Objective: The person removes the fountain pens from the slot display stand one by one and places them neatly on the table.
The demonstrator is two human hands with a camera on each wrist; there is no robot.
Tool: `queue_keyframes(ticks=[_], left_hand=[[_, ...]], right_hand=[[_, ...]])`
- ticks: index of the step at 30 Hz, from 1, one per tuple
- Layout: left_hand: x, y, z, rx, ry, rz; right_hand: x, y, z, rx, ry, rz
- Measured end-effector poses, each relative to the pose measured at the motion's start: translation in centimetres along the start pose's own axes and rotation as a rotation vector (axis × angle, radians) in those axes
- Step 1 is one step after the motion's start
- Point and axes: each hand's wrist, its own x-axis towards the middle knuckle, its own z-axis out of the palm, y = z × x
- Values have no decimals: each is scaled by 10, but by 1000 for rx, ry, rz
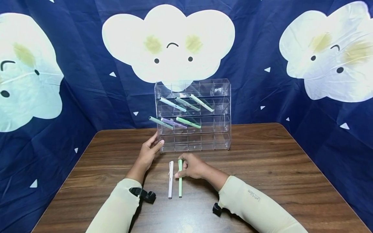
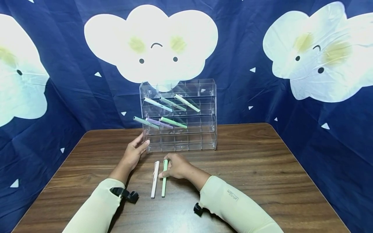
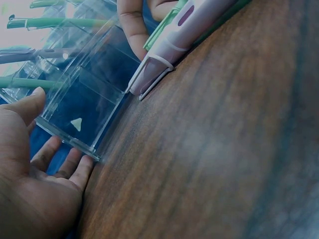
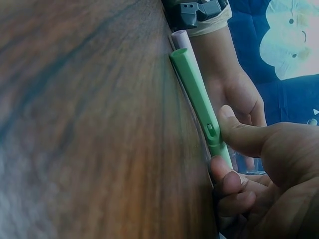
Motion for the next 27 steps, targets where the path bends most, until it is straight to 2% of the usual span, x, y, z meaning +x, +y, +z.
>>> queue_keyframes(ticks=[11,22,27], left_hand=[[-1,0,-1,0,-5,2],[0,0,-1,-2,-4,5],[-1,0,-1,2,-2,3]], right_hand=[[4,0,6,-19,43,24],[3,0,5,-9,36,25],[3,0,4,32,21,33]])
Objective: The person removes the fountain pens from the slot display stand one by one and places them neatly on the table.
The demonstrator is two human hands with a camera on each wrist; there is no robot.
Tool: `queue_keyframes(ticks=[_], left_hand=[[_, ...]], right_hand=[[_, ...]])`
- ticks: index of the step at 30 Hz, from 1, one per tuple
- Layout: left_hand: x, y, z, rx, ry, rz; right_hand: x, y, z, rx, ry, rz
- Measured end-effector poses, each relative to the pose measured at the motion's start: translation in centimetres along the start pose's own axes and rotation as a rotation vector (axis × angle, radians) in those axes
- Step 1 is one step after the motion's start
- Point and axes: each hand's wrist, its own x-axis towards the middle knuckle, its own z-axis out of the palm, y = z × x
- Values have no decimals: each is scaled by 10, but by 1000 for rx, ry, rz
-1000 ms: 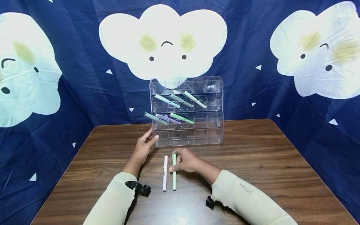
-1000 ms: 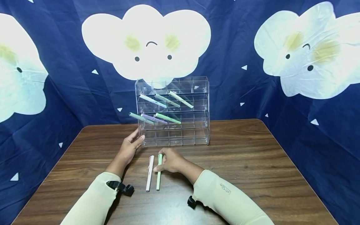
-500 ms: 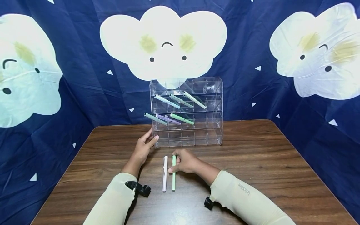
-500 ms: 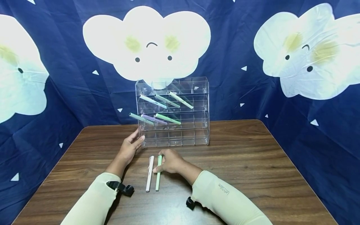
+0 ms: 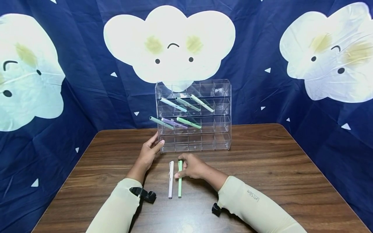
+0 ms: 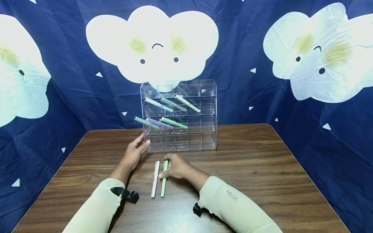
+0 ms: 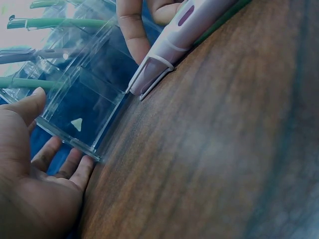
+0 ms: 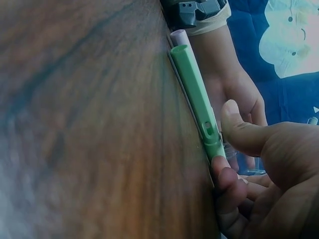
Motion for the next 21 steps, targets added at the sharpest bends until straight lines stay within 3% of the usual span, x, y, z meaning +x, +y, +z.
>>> queue_keyframes(ticks=[13,21], left_hand=[[-2,1,0,-13,-8,3],[0,1,0,3,0,-4]], right_hand=[[-3,-4,-12,110,-54,52],[-3,-10,-28,3,-34,17]])
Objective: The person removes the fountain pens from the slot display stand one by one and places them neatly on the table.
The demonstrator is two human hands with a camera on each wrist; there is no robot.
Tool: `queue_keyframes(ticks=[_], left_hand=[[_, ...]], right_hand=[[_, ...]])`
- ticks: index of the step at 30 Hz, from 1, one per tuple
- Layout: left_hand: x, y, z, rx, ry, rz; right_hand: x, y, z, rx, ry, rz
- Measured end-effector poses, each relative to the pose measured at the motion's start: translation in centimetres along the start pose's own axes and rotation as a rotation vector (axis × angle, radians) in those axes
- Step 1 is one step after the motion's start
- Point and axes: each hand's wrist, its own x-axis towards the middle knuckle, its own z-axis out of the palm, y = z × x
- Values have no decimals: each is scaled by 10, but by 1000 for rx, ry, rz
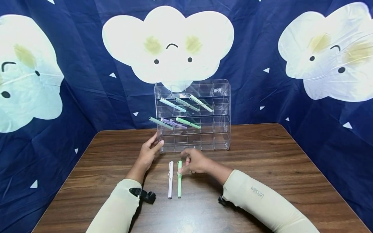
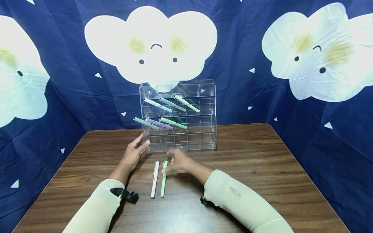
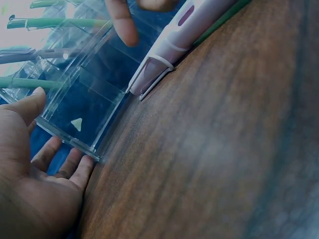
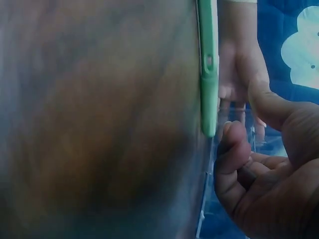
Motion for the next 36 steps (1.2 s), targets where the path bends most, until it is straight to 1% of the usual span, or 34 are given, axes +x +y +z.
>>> queue_keyframes(ticks=[6,9,12,14,19,23,30,33,36], left_hand=[[0,0,-1,2,-9,4],[1,-1,-2,7,-15,2],[1,-1,-2,20,-18,-4],[1,-1,-2,27,-20,-5],[1,-2,-3,20,-7,-17],[2,-2,-3,23,-10,-15],[3,-3,-3,11,-8,0],[3,-3,-3,13,-9,-2],[2,-2,-3,20,-8,-3]], right_hand=[[0,-10,-19,-123,62,-72],[0,-15,-28,-160,100,-104],[2,-19,-37,-166,142,-138],[4,-20,-43,-152,174,-179],[12,-21,-57,-108,256,-325],[16,-23,-66,-113,329,-406],[25,-27,-77,-166,463,-426],[30,-27,-81,-171,497,-418],[34,-28,-85,-167,505,-403]])
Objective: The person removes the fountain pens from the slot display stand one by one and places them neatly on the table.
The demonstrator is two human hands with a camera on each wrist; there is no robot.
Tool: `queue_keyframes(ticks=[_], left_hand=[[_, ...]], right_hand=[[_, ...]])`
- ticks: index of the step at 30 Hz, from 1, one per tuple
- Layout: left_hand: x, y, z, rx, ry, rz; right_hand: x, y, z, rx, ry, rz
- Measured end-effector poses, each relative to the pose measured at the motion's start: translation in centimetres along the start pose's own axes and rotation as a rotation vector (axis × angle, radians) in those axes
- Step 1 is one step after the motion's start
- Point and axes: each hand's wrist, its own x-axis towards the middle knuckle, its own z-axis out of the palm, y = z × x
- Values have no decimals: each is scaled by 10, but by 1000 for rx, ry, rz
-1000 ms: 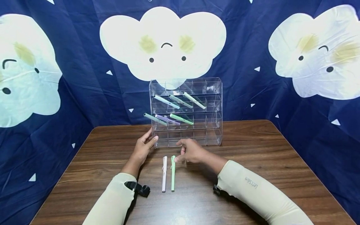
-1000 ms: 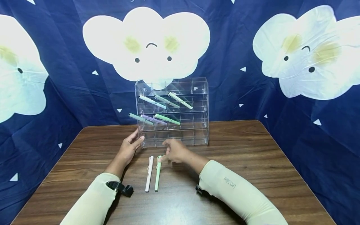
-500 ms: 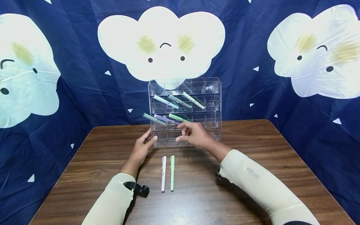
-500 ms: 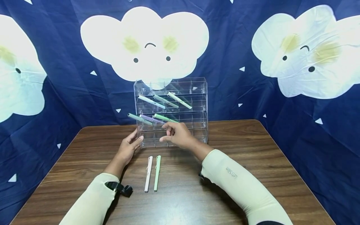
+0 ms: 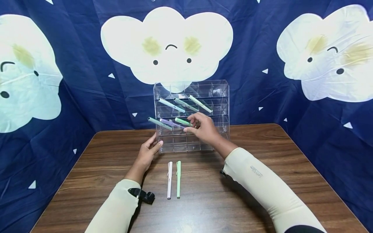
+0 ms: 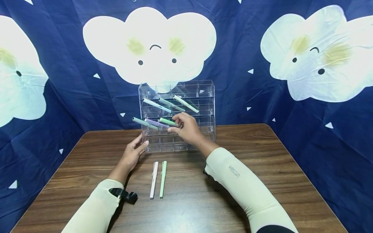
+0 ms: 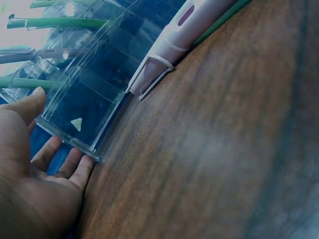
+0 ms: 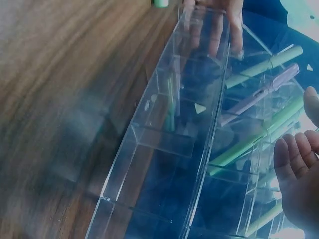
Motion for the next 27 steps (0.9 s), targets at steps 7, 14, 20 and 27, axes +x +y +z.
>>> queue_keyframes(ticks=[7,14,20,27], left_hand=[[-1,1,1,7,14,5],[-2,2,2,-1,21,1],[-2,2,2,11,19,6],[-3,4,2,17,9,-6]], right_hand=[[10,5,1,-26,12,10],[18,8,8,-51,9,-6],[22,9,13,-81,-43,47],[22,6,19,-154,-67,112]])
